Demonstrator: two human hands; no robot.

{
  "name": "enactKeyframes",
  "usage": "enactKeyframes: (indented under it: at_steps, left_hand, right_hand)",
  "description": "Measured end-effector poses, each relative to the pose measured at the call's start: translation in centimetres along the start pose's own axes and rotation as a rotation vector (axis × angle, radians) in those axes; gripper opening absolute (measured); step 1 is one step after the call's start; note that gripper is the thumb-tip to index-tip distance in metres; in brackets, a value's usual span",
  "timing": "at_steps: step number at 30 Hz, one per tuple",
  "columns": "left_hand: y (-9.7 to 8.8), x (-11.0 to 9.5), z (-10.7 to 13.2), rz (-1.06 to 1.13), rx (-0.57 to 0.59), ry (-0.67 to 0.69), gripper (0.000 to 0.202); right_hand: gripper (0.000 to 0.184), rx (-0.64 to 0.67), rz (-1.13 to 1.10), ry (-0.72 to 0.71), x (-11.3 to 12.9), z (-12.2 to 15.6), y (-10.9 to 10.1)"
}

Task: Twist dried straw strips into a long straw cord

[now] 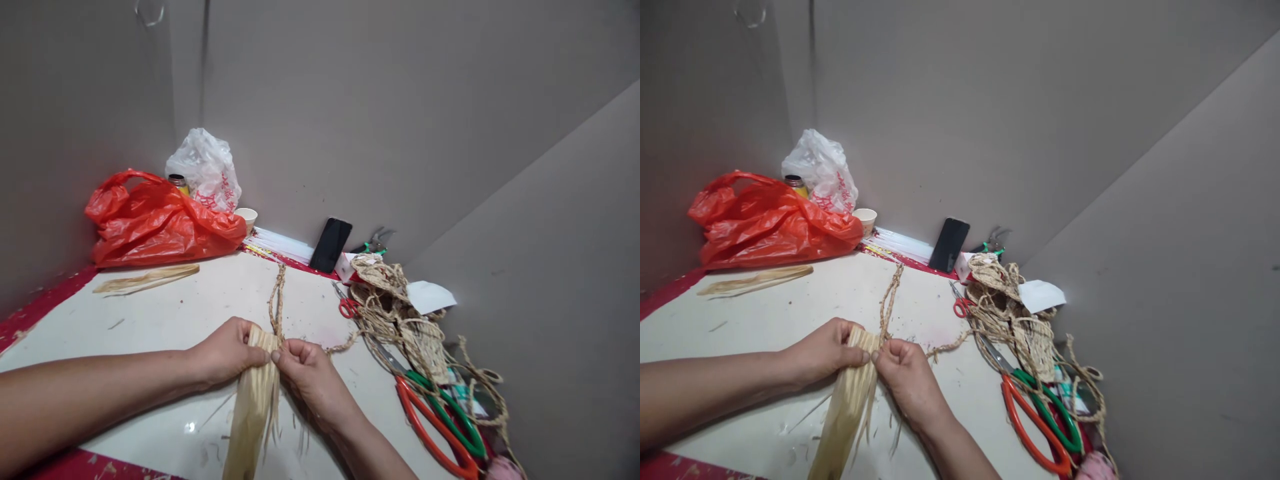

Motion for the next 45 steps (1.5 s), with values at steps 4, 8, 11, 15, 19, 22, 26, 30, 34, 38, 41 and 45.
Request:
enactKeyframes:
  at_steps: [4,8,11,15,19,22,26,30,34,38,41,45]
  left_hand:
    - [-0.5,-0.4,0.1,-0.061,-0.086,0.058,0.013]
    - [-0.6,-0.4,0.1,-0.045,-0.073,0.043,0.016]
    - [-0.4,-0.3,0.1,-0.020,-0.045,0.039,0.016]
    - [-0.4,-0.2,0.1,-0.013,-0.028,0.033,0.014]
    - [-0.3,-0.1,0.1,-0.013,-0.006,0.022,0.013]
    - [-0.3,0.0,0.1,-0.039,-0.018,0.023,0.015]
    - [0.5,-1.2,0.9,-0.043,-0.011,0.111,0.018]
    - [0.9,-5.0,2.7,-0.029,0.032,0.222,0.020]
    - [-0.7,-12.1,6.1,-0.233,-0.162,0.439,0.018]
    - [-2.7,-19.7,10.9,-0.392,-0.463,0.661,0.009]
    - [-5.9,-23.3,12.9,-0.547,-0.711,0.710,0.013]
    - [-9.8,-20.9,8.5,-1.002,-0.363,0.307,0.027]
  right_hand:
    - [0.036,0.004,0.007,-0.019,0.2,0.1,0.0]
    - [0.039,0.018,-0.059,0.026,0.5,0.2,0.1]
    - [0.039,0.027,-0.081,0.049,0.5,0.2,0.1]
    - [0.039,0.035,-0.103,0.067,0.3,0.3,0.2]
    - [0.040,0.018,-0.102,0.062,0.6,0.4,0.2]
    - [0.041,0.005,-0.102,0.050,0.8,0.4,0.2]
    - [0.039,-0.011,-0.070,0.017,0.5,0.2,0.1]
    - [0.035,0.027,-0.064,-0.010,0.2,0.0,0.2]
    - [0.031,0.007,0.069,-0.028,0.7,0.2,-0.1]
    - [0.035,0.000,0.200,-0.033,0.9,0.3,-0.2]
    - [0.037,-0.005,0.248,-0.038,0.7,0.3,-0.4]
    - [0.037,0.007,0.213,-0.012,0.3,0.2,-0.5]
Point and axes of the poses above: each hand's wrist, its own z-axis away from the middle knuckle, its own y-axis out of the palm, x = y × z, the point moved 7 cm from there along -z, towards the middle knuckle, and after that the axes turned 6 degrees about z, right-handed, at the moved point
